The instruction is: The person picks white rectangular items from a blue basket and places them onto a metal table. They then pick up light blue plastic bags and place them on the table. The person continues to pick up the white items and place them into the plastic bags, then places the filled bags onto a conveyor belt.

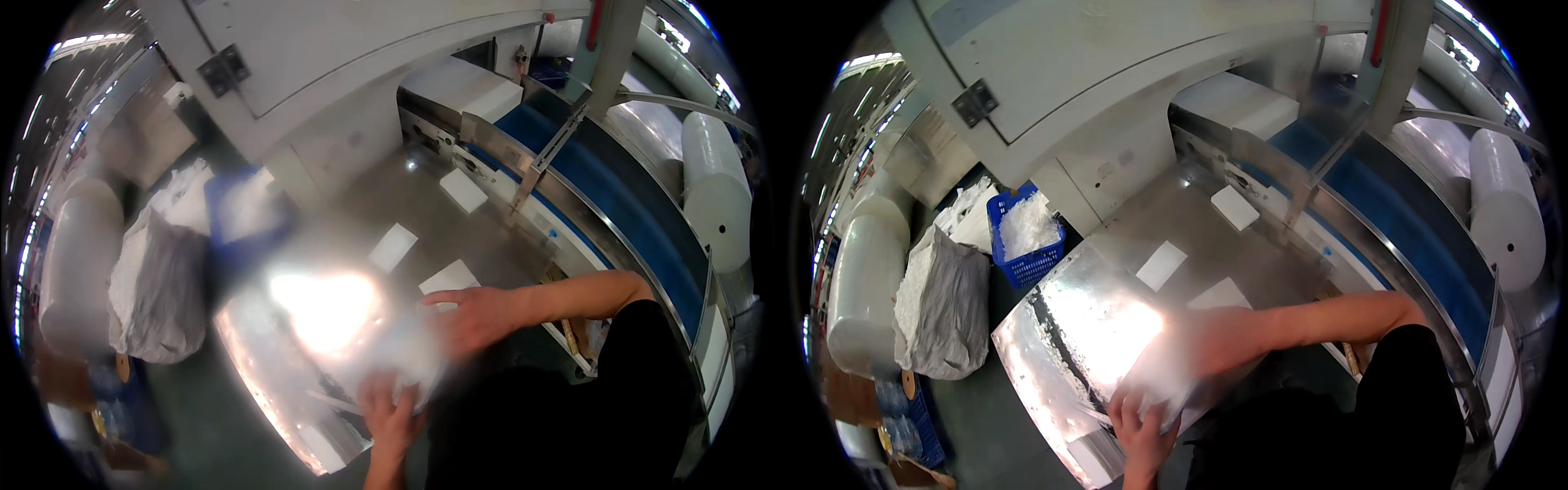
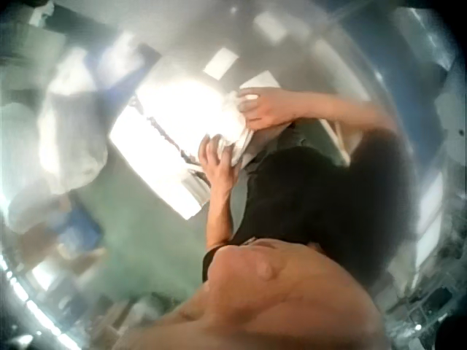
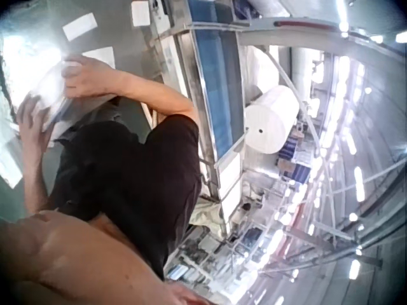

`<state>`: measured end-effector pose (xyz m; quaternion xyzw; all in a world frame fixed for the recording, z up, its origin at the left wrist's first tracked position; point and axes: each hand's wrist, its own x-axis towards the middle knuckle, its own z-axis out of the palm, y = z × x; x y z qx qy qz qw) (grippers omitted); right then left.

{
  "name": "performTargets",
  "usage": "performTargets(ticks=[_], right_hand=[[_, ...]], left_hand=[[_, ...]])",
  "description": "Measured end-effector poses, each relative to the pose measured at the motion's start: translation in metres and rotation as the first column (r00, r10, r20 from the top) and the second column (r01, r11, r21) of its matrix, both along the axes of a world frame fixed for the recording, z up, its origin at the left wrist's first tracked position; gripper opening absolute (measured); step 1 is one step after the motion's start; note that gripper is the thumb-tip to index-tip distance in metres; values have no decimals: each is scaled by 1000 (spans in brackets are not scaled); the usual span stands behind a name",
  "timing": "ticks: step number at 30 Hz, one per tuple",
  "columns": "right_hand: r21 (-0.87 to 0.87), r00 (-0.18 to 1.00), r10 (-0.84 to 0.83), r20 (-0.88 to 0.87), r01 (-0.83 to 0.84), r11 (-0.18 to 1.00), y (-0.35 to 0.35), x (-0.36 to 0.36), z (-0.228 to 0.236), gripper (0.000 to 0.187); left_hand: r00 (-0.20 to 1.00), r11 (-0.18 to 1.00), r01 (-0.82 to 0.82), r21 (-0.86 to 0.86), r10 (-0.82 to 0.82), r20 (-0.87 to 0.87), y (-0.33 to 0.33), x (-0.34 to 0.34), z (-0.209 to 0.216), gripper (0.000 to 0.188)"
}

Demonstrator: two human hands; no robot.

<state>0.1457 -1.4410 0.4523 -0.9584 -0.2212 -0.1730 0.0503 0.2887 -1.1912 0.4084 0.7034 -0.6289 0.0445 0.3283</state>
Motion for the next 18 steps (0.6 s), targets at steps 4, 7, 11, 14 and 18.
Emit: performTargets(ticks=[4, 7, 11, 14, 18], right_hand=[[-18, 985, 134, -111, -137, 990, -44, -21, -7, 12], [-38, 968, 231, -101, -236, 971, -79, -43, -14, 10], [94, 938, 346, -20, -342, 935, -98, -70, -6, 9], [94, 911, 401, 93, -409, 908, -101, -82, -13, 10], [66, 902, 428, 54, -431, 900, -113, -91, -14, 10]], left_hand=[[990, 998, -56, 22, 53, 129, -13, -37, 3, 36], [991, 996, -72, 57, 65, 114, -31, -64, 7, 39], [991, 977, -119, 176, 107, 77, -48, -97, 25, 41], [994, 965, -96, 244, 107, -34, -64, -122, 80, 45], [995, 978, -79, 193, 88, -38, -89, -118, 115, 45]])
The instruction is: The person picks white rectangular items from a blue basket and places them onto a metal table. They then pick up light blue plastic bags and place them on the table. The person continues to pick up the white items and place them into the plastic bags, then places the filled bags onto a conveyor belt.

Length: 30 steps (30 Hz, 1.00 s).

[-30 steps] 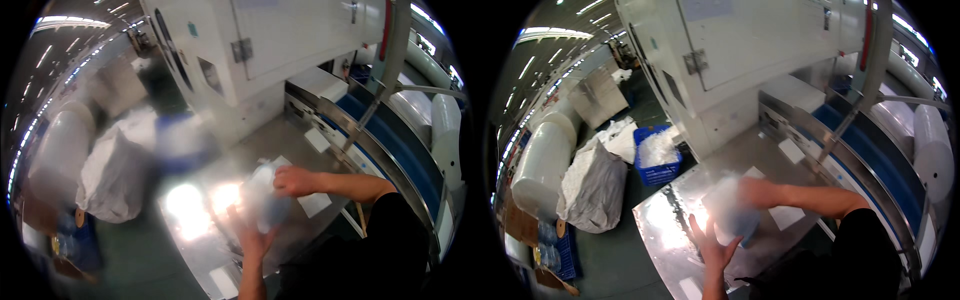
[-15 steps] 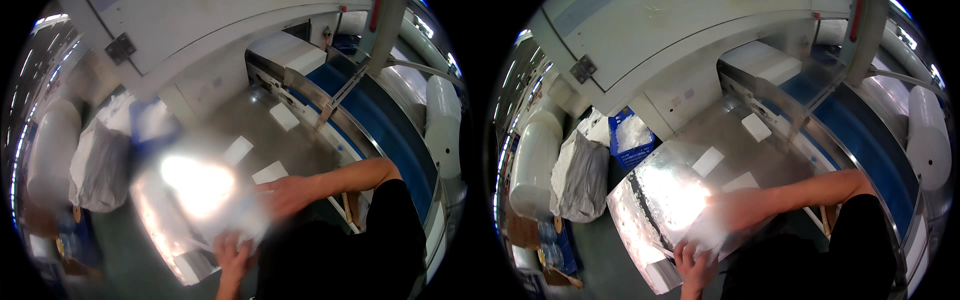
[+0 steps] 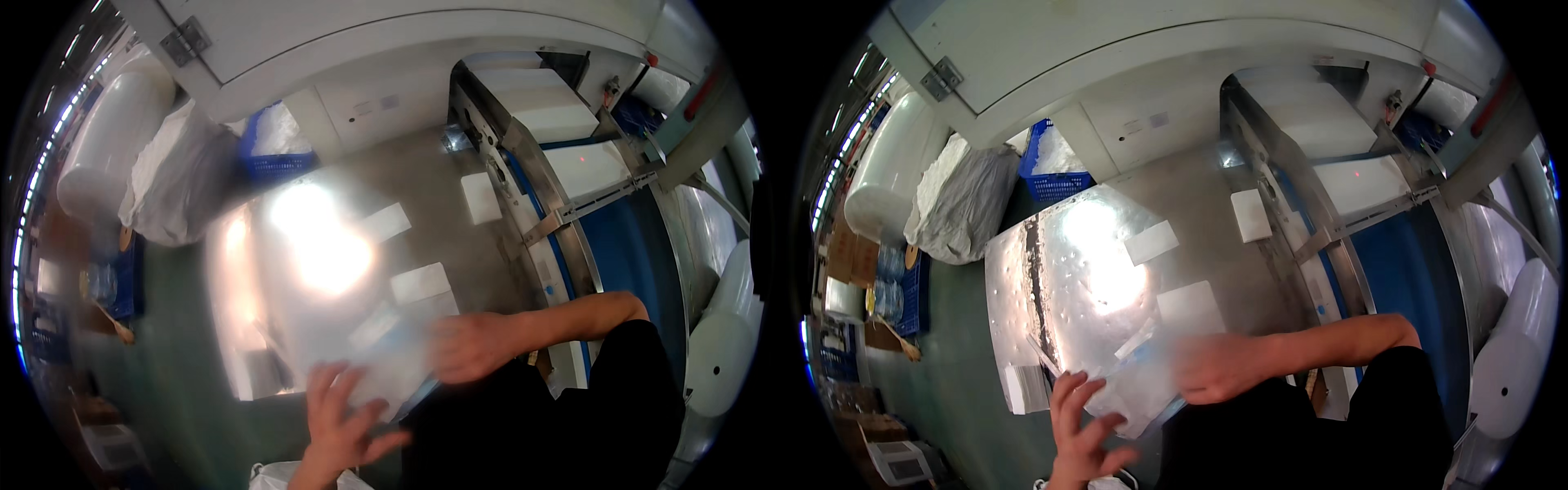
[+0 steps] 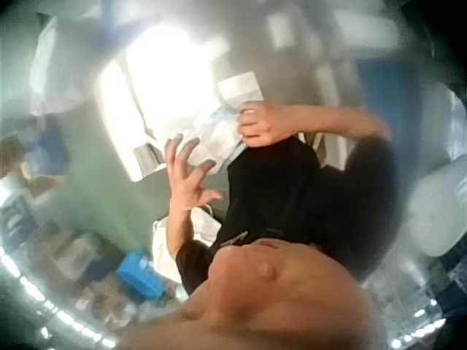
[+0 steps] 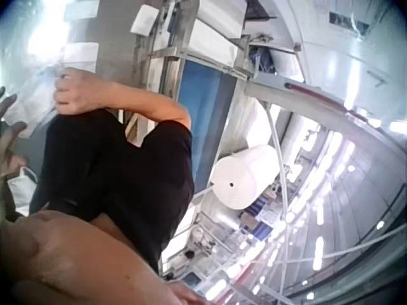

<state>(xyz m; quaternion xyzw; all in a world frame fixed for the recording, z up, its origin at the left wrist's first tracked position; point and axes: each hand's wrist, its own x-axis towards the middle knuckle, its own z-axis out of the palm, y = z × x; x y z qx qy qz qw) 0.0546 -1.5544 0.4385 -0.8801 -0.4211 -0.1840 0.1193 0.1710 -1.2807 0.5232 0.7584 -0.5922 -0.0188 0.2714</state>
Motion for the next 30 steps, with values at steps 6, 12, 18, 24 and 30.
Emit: performTargets(ticks=[6, 12, 18, 24, 30], right_hand=[[-65, 999, -29, -25, 27, 998, -1, -1, 10, 10], [-59, 759, -598, -257, 605, 794, 19, -2, 33, 12], [-459, 496, -632, -596, 435, 775, 37, 15, 30, 17], [-128, 566, -402, -720, 460, 878, -4, -5, 20, 26], [466, 671, 25, -741, 487, 738, -2, 24, -31, 19]], left_hand=[[992, 974, 31, 227, -58, 115, -77, 35, -58, 16], [989, 972, 75, 225, -101, 104, -85, 26, -68, 5], [969, 955, 184, 231, -216, 120, -68, 21, -68, 9], [992, 989, 123, 76, -124, 0, -19, 38, -68, 22], [854, 975, -222, -16, 186, -487, -2, 40, -46, 40]])
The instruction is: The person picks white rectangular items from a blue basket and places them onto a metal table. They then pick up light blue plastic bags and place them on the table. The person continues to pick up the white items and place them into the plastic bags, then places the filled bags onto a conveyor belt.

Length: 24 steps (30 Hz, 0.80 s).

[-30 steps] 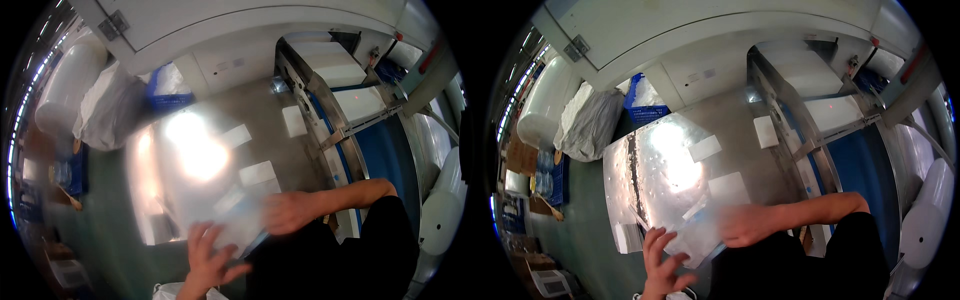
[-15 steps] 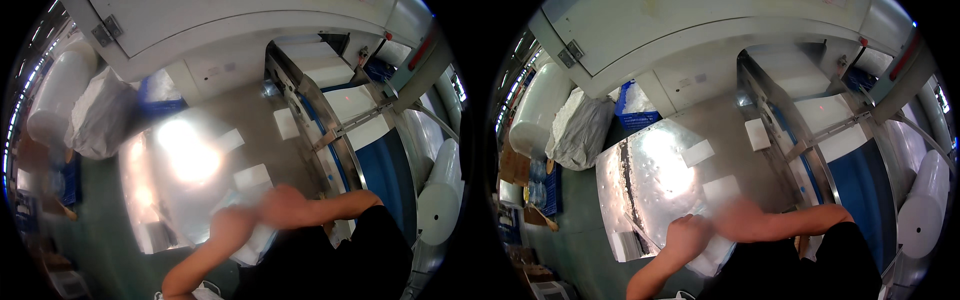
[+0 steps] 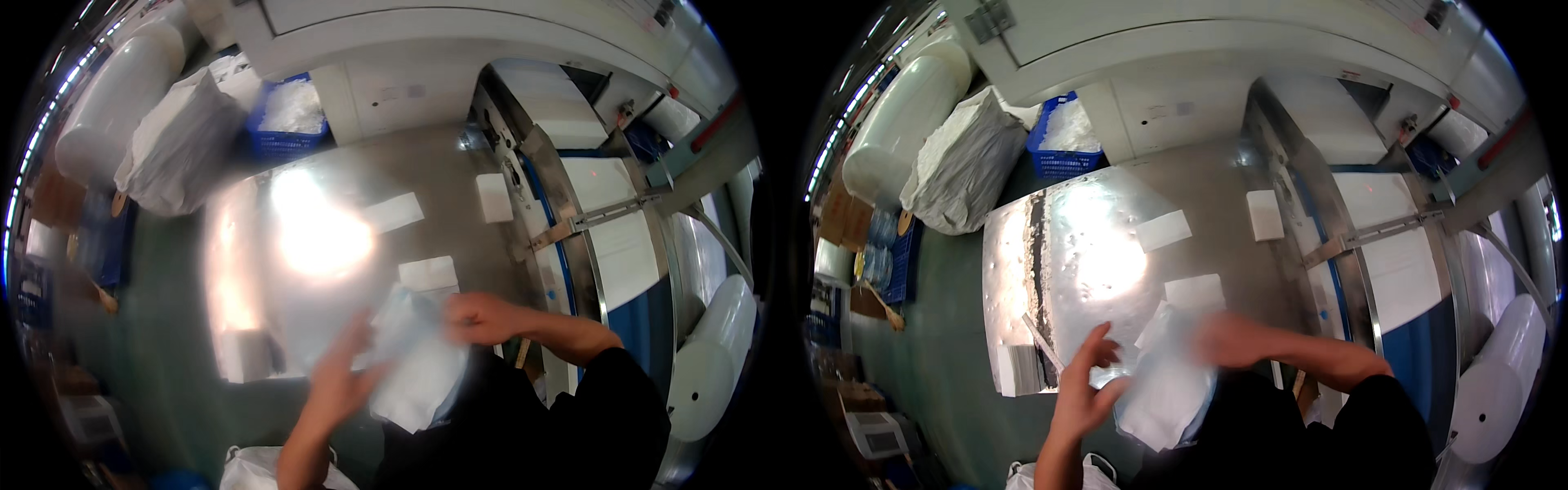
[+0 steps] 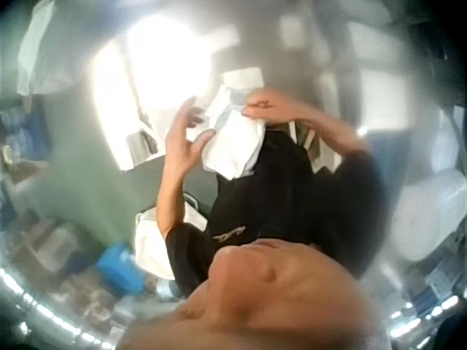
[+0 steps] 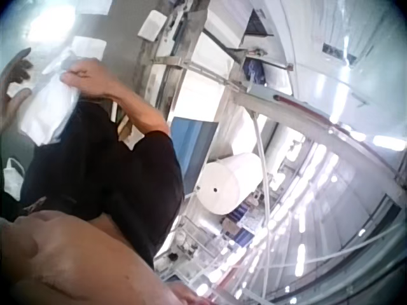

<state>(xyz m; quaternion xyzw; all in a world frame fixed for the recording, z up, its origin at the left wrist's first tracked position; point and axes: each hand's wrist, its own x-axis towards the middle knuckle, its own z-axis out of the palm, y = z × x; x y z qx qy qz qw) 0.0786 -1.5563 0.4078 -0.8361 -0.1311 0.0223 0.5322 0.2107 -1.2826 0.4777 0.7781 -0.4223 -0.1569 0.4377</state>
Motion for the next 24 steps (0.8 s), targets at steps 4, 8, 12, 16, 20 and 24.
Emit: performTargets(ticks=[4, 8, 12, 16, 20, 24], right_hand=[[333, 935, -49, -352, 174, 927, 22, 47, -11, 18], [444, 950, -49, -309, 190, 876, 21, 87, -111, 23], [22, 977, -92, -191, 98, 995, 41, 108, -169, 41], [83, 840, 31, -542, 16, 996, 44, 152, -195, 51], [64, 504, -16, -864, 140, 988, 82, 165, -163, 49], [85, 571, -51, -819, 210, 974, 95, 153, -171, 54]], left_hand=[[912, 967, -6, 256, -99, 398, 31, -33, 39, 64], [929, 890, -180, 420, 13, 370, 71, -46, -19, 74], [936, 926, -338, 171, 312, 162, 125, -37, -61, 69], [789, 808, -586, 63, 586, -186, 191, -16, -143, 74], [491, 635, -771, -40, 554, -673, 241, 6, -255, 69], [404, 567, -823, 31, 623, -670, 250, 50, -310, 73]])
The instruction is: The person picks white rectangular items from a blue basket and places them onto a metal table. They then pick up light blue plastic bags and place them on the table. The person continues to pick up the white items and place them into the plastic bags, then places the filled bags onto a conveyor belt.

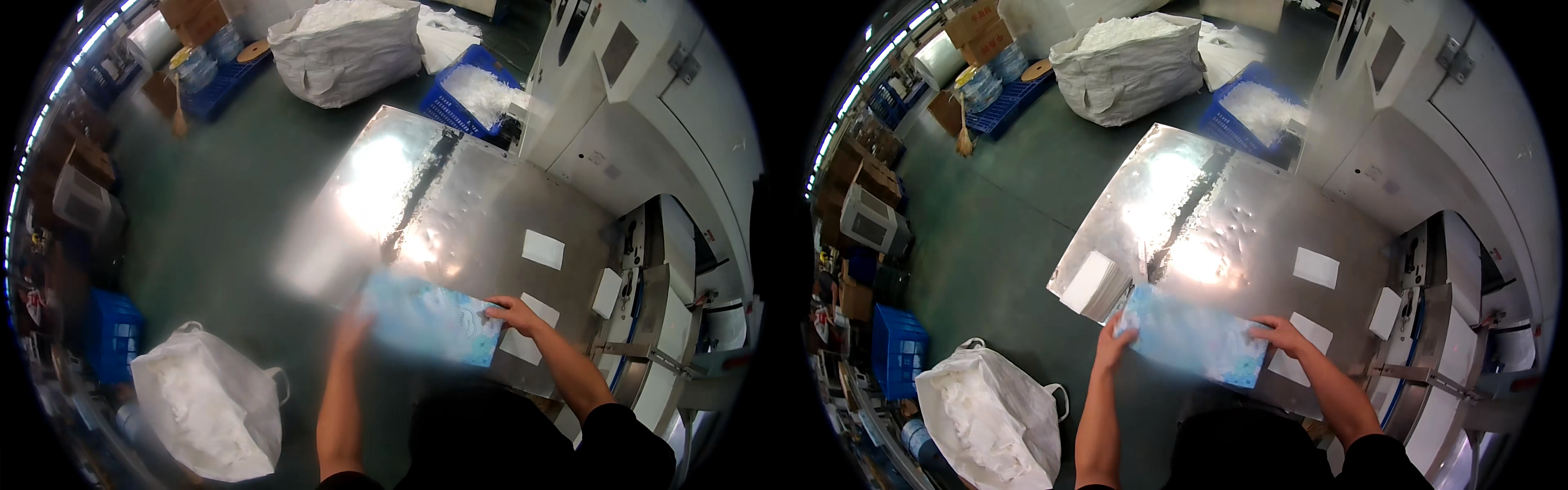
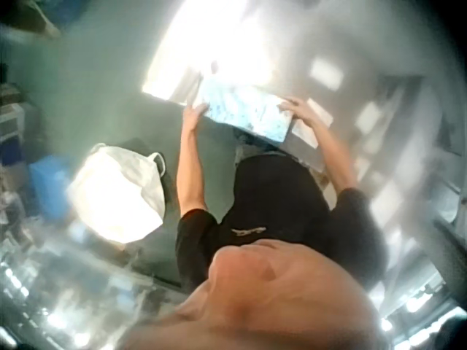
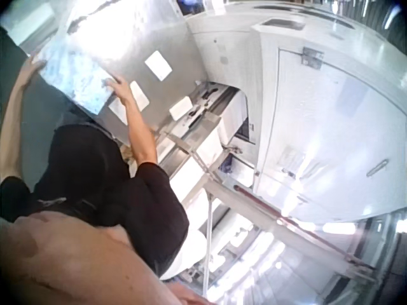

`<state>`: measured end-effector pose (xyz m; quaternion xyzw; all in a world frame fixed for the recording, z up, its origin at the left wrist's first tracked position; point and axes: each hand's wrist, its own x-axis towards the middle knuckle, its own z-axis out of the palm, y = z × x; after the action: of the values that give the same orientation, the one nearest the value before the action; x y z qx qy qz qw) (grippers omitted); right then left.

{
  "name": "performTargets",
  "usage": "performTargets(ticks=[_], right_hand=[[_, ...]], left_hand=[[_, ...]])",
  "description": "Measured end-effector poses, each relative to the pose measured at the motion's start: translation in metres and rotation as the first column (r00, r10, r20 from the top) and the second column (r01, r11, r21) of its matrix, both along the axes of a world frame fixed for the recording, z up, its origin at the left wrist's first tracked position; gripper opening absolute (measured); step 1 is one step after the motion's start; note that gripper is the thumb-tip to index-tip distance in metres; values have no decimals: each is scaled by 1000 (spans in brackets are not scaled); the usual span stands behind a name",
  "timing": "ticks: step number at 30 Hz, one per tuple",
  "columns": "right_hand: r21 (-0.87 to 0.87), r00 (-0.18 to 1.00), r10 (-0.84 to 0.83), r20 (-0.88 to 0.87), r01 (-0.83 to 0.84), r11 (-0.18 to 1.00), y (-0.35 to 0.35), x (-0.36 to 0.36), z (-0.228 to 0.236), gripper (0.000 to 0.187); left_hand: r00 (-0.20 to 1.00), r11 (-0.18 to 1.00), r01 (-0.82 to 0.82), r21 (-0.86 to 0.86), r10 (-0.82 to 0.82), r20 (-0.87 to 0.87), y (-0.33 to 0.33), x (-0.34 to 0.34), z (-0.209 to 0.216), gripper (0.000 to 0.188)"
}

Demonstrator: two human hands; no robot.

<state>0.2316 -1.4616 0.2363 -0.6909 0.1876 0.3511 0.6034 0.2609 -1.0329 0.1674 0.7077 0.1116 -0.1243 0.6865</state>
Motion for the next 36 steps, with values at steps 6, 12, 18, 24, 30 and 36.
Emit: performTargets(ticks=[6, 12, 18, 24, 30, 36], right_hand=[[89, 986, -87, 142, 75, 993, -9, -24, -40, 61], [-180, 857, 369, 360, -325, 929, -39, -17, -57, 77], [-368, 684, 475, 554, -310, 877, -35, -13, -95, 57], [-360, 662, 348, 664, -125, 925, -21, -24, -86, 34], [-380, 840, 308, 447, -133, 915, -14, -36, -77, 29], [-278, 750, 194, 633, -13, 960, -24, -48, -71, 46]], left_hand=[[943, 842, -325, 430, 252, 219, -31, 5, 2, 80], [822, 822, -553, 136, 564, -71, -95, -108, 11, 71], [973, 911, 231, 341, -207, -107, -203, -200, -4, 54], [991, 765, -88, 638, 129, -18, -255, -189, 14, 37], [889, 815, -273, 511, 417, -190, -277, -186, 17, 23], [891, 702, -292, 649, 447, -83, -283, -193, 3, 30]])
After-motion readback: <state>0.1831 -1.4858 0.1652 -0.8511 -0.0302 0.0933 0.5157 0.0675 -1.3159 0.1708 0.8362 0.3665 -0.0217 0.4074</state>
